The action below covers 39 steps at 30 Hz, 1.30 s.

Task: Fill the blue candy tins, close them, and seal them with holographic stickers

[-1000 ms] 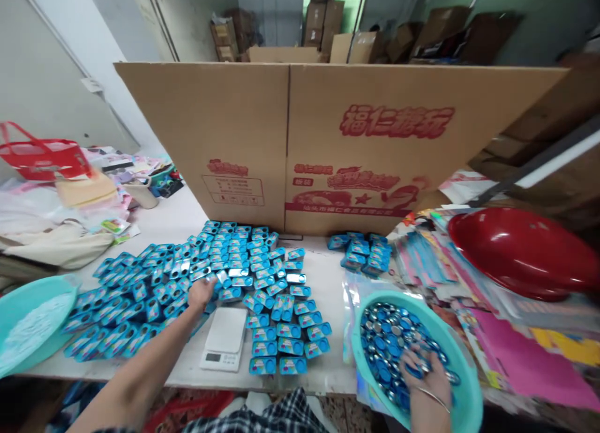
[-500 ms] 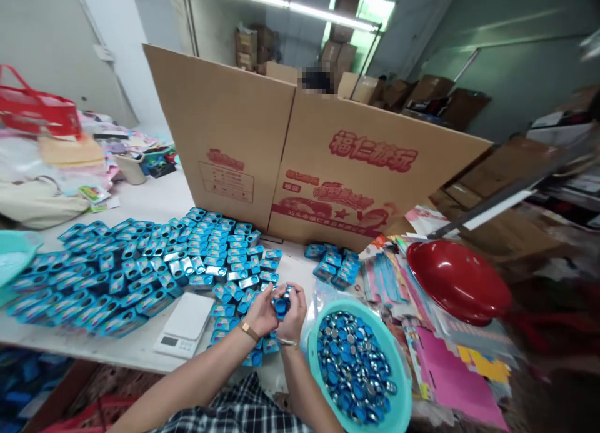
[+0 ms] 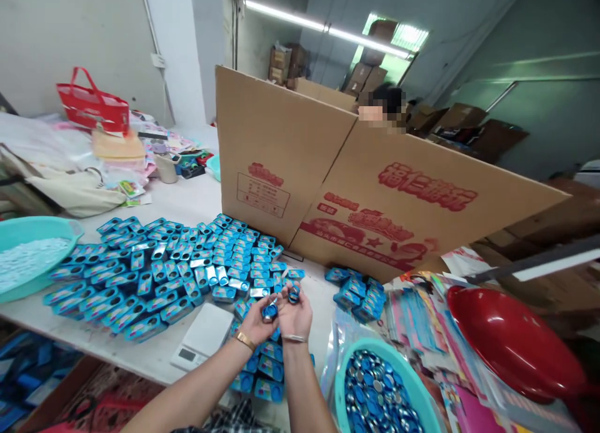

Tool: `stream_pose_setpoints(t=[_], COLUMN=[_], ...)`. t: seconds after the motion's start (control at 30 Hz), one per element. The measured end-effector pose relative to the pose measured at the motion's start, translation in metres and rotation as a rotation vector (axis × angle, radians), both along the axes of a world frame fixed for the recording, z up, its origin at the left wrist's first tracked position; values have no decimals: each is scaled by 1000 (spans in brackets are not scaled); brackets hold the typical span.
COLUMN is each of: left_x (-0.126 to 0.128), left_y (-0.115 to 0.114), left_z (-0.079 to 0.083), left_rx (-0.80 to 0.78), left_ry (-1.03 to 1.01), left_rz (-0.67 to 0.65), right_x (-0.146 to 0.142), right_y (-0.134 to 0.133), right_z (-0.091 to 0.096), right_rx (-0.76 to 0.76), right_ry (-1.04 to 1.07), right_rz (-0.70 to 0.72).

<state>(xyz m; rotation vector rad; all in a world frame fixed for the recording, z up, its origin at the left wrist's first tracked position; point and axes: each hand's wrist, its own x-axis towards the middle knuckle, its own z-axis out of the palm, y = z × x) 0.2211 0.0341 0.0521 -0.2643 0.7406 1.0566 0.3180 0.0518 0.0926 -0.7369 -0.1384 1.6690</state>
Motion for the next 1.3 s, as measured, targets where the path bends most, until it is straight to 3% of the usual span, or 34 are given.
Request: stream_pose_setpoints(t=[0.13, 0.3, 0.57, 0.7, 0.9, 1.03, 1.17, 1.3], left_x=[-60, -129, -195, -217, -235, -242, -249, -245], left_y=[6, 10, 15, 14, 11, 8, 8, 19], left_z=[4, 15, 9, 8, -2, -14, -23, -21], left_rx=[-22, 79, 194, 154, 35, -3, -13, 4], left_ry=[40, 102, 205, 323, 416, 351, 286, 332], left_rz=[52, 22, -59, -97, -83, -34, -14, -88], right_x=[-16, -31, -51, -46, -52, -70, -81, -85], right_y=[18, 35, 55, 95, 200, 259, 288, 296], right_z=[-9, -30, -50, -65, -93, -105, -114, -120], right_rx=[9, -60, -69, -106, -201, -263, -311, -315], right_ry=[37, -94, -510, -759, -1343, -1662, -1841, -1917], right_rz=[115, 175, 391, 530, 848, 1060, 1232, 1275])
